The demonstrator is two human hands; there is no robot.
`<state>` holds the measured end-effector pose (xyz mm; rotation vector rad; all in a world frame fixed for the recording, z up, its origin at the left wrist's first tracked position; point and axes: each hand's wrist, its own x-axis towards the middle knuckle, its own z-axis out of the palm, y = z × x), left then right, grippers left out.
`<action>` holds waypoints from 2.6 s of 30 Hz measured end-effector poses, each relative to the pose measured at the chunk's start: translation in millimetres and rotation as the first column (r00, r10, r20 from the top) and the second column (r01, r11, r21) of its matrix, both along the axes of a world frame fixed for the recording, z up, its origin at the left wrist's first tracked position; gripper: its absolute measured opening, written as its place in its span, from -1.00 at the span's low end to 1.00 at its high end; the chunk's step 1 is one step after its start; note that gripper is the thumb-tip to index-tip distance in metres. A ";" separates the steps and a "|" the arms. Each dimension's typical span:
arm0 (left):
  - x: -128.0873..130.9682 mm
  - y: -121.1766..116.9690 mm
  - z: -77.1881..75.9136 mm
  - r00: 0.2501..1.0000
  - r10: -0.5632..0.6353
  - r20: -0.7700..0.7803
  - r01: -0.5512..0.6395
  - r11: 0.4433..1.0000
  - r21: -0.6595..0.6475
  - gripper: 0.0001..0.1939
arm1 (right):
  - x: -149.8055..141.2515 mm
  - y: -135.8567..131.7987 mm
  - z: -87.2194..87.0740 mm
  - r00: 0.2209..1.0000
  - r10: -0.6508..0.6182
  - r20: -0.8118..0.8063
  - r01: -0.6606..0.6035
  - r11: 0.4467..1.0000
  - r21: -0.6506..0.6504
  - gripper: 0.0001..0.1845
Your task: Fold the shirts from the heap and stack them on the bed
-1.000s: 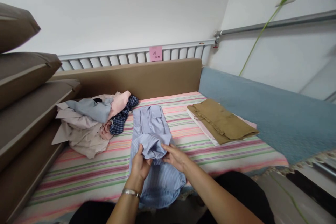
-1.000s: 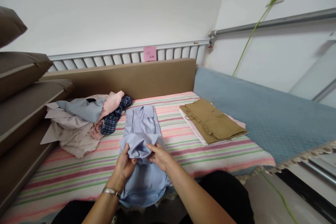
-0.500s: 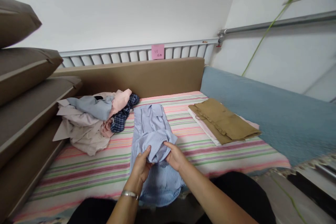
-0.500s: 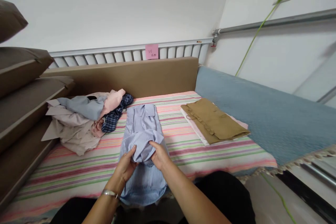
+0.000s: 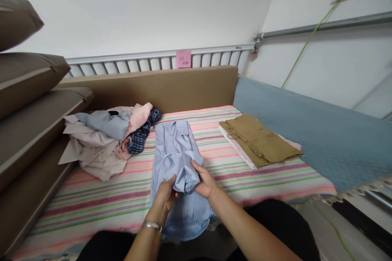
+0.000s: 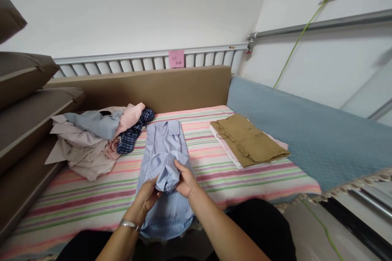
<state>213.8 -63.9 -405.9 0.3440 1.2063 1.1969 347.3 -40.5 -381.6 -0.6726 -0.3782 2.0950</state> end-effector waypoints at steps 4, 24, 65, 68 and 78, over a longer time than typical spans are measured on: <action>-10.8 -2.2 10.6 0.938 0.217 -0.269 -0.177 0.970 0.165 -0.66 | -0.7 3.1 -3.9 0.994 -0.103 -0.026 0.103 0.995 -0.010 -0.73; -1.6 -16.0 44.1 0.652 0.276 -0.706 0.202 0.834 0.513 -0.92 | 15.0 5.5 -11.5 0.986 -0.169 0.011 0.169 0.985 0.042 -0.86; -56.8 -19.8 -44.9 0.497 0.051 -0.866 0.264 0.942 0.207 -0.84 | 64.0 91.9 105.9 0.398 -0.416 0.818 -0.489 0.658 0.573 -0.79; -52.0 -28.7 -46.6 0.420 0.013 -0.907 0.354 0.918 0.178 -0.73 | 58.1 106.2 112.4 0.393 -0.492 0.777 -0.340 0.707 0.620 -0.77; -46.4 -34.3 -53.2 0.169 0.049 -0.984 0.454 0.883 0.121 -0.68 | 39.1 167.5 148.7 0.108 -0.694 0.712 -0.269 0.669 0.693 -0.87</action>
